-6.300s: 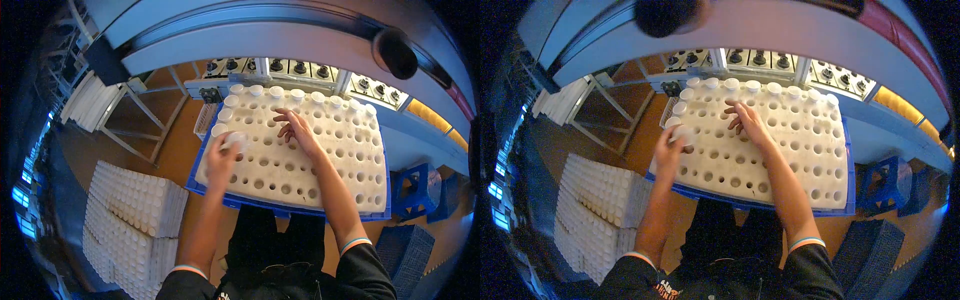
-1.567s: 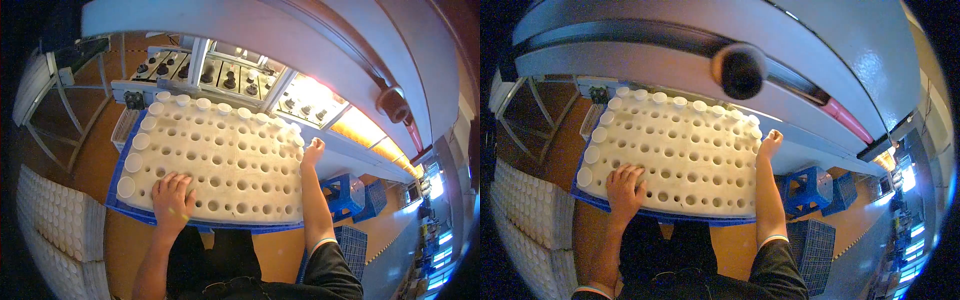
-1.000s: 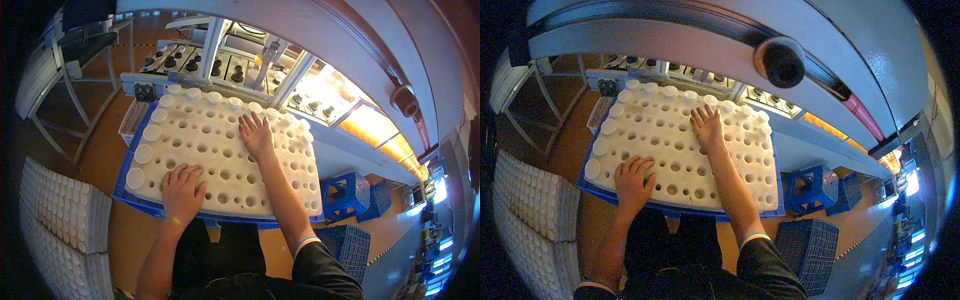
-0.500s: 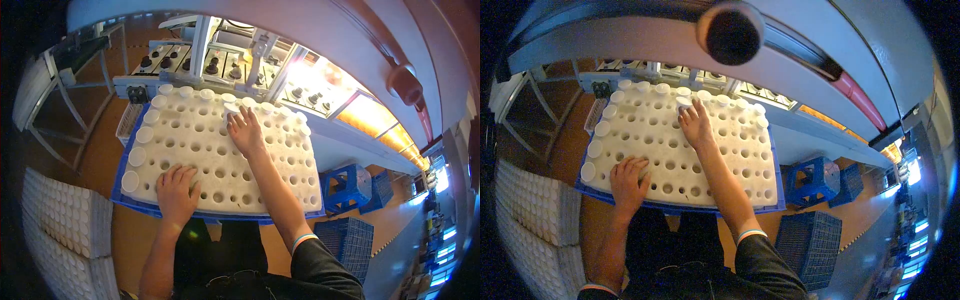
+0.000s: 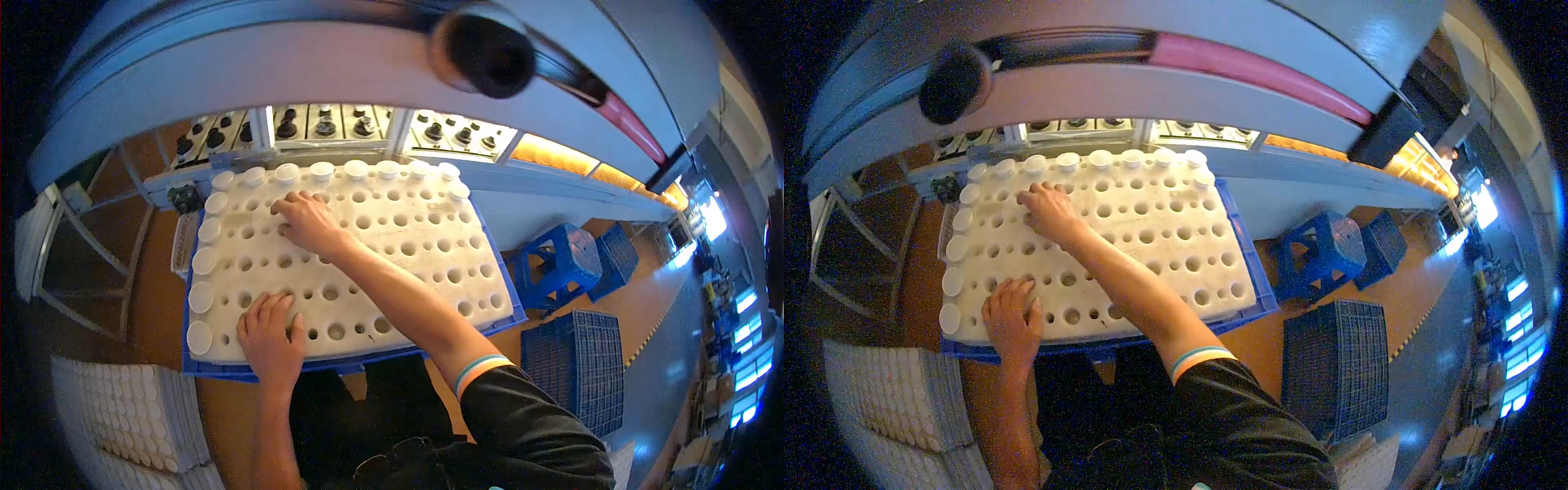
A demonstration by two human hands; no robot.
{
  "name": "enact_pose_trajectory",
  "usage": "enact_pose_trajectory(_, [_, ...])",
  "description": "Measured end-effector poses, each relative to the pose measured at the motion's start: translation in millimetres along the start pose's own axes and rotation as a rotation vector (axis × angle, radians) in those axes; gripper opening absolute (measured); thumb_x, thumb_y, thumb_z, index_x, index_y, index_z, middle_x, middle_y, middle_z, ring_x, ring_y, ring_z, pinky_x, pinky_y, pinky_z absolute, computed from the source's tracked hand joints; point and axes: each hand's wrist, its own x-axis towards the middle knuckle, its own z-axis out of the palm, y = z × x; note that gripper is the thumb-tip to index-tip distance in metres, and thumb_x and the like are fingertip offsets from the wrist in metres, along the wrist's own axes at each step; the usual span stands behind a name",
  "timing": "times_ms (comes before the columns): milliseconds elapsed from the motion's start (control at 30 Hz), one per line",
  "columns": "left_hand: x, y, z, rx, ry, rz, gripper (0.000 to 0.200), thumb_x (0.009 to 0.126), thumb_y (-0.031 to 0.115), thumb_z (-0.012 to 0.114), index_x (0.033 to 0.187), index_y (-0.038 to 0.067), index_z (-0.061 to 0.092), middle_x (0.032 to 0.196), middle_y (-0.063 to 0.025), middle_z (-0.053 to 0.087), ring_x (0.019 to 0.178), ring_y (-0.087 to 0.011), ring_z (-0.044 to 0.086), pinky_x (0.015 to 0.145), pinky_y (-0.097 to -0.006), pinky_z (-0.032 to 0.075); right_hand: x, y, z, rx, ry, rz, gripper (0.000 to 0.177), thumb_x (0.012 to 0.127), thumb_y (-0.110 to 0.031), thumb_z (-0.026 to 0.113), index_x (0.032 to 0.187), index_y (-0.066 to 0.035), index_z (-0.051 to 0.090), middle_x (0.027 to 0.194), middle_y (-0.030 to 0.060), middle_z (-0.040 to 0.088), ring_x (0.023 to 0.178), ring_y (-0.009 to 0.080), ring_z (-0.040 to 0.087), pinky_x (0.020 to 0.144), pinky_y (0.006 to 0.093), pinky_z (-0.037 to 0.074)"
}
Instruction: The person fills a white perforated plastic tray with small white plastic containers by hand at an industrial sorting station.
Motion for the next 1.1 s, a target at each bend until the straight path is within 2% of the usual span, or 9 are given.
enact_pose_trajectory(133, [-1.6, 0.8, -1.5, 0.002, 0.017, -0.007, 0.031, 0.078, 0.02, 0.064, 0.107, 0.01, 0.062, 0.115, -0.0034, 0.059, 0.117, -0.0242, 0.048, 0.103, -0.0438, 0.03, -21.2, 17.2, -12.3, 0.488, 0.216, 0.07, 0.038, 0.072, -0.017, 0.074, 0.107, -0.009, 0.062, 0.106, 0.0141, 0.059, 0.098, 0.0341, 0.058, 0.087, 0.0423, 0.046])
enact_pose_trajectory(167, [-1.2, -0.6, -1.6, 0.007, 0.024, 0.01, 0.031, 0.078, 0.02, 0.063, 0.107, 0.01, 0.062, 0.115, -0.0035, 0.059, 0.117, -0.024, 0.048, 0.103, -0.0437, 0.03, -24.8, 47.6, 4.9, 0.446, 0.48, 0.052, 0.038, 0.073, -0.018, 0.074, 0.109, -0.008, 0.063, 0.106, 0.0138, 0.061, 0.096, 0.0295, 0.059, 0.084, 0.0393, 0.047])
enact_pose_trajectory(267, [-1.6, -1.2, -0.7, -0.01, 0.027, -0.001, 0.031, 0.078, 0.02, 0.063, 0.107, 0.01, 0.062, 0.115, -0.0037, 0.059, 0.118, -0.0235, 0.047, 0.103, -0.0433, 0.03, -74.8, 87.2, -73.5, 0.832, 0.554, 0.528, 0.042, 0.08, -0.018, 0.07, 0.118, -0.008, 0.057, 0.092, 0.007, 0.065, 0.078, 0.0129, 0.059, 0.072, 0.0264, 0.048])
enact_pose_trajectory(367, [0.9, 2.5, -2.2, -0.026, 0.027, -0.01, 0.03, 0.079, 0.02, 0.063, 0.107, 0.009, 0.062, 0.114, -0.0037, 0.06, 0.118, -0.0229, 0.047, 0.103, -0.0428, 0.03, -118.9, 148.0, -112.0, 0.659, 0.988, 0.553, 0.046, 0.086, -0.027, 0.066, 0.12, 0.001, 0.052, 0.092, 0.0079, 0.063, 0.08, 0.0122, 0.058, 0.074, 0.0272, 0.047])
enact_pose_trajectory(500, [-0.4, 1.8, 0.6, -0.013, 0.046, -0.007, 0.029, 0.079, 0.019, 0.062, 0.106, 0.009, 0.062, 0.113, -0.0046, 0.06, 0.117, -0.0241, 0.048, 0.103, -0.0432, 0.031, -154.1, 183.0, -120.0, 0.751, 1.02, 0.696, 0.049, 0.088, -0.028, 0.064, 0.123, 0.002, 0.049, 0.101, 0.0119, 0.061, 0.087, 0.0157, 0.058, 0.08, 0.0298, 0.047])
enact_pose_trajectory(767, [-0.7, -0.5, -0.6, -0.013, 0.047, 0.009, 0.031, 0.078, 0.019, 0.06, 0.108, 0.01, 0.061, 0.113, -0.0058, 0.06, 0.116, -0.0261, 0.049, 0.103, -0.0436, 0.031, -177.3, 216.7, -115.3, 0.227, 0.449, 0.695, 0.052, 0.093, -0.032, 0.043, 0.138, -0.006, 0.037, 0.133, 0.021, 0.047, 0.123, 0.0372, 0.045, 0.102, 0.0407, 0.035])
enact_pose_trajectory(867, [-0.9, -0.4, -1.6, 0.0, 0.045, 0.01, 0.031, 0.077, 0.018, 0.061, 0.108, 0.01, 0.061, 0.113, -0.0061, 0.06, 0.116, -0.0265, 0.049, 0.102, -0.0439, 0.031, -171.4, 212.2, -112.9, 0.049, 0.321, 0.838, 0.057, 0.094, -0.04, 0.039, 0.142, -0.01, 0.034, 0.147, 0.0197, 0.031, 0.135, 0.0373, 0.029, 0.109, 0.0477, 0.021])
enact_pose_trajectory(1033, [0.6, 0.0, -1.9, -0.027, 0.049, 0.013, 0.031, 0.076, 0.018, 0.061, 0.106, 0.01, 0.062, 0.112, -0.0061, 0.06, 0.115, -0.0269, 0.049, 0.101, -0.0444, 0.032, -124.9, 183.5, -120.8, -0.188, 0.4, 0.793, 0.06, 0.092, -0.043, 0.042, 0.143, -0.013, 0.033, 0.15, 0.0173, 0.026, 0.137, 0.0332, 0.026, 0.109, 0.0544, 0.017])
enact_pose_trajectory(1100, [0.2, 1.1, -2.0, -0.025, 0.056, 0.011, 0.03, 0.076, 0.018, 0.062, 0.105, 0.01, 0.062, 0.112, -0.0059, 0.061, 0.115, -0.0268, 0.049, 0.101, -0.0445, 0.032, -113.8, 180.9, -120.1, -0.386, -0.054, 0.766, 0.061, 0.091, -0.045, 0.042, 0.142, -0.013, 0.035, 0.148, 0.0157, 0.03, 0.136, 0.0324, 0.027, 0.109, 0.0535, 0.017])
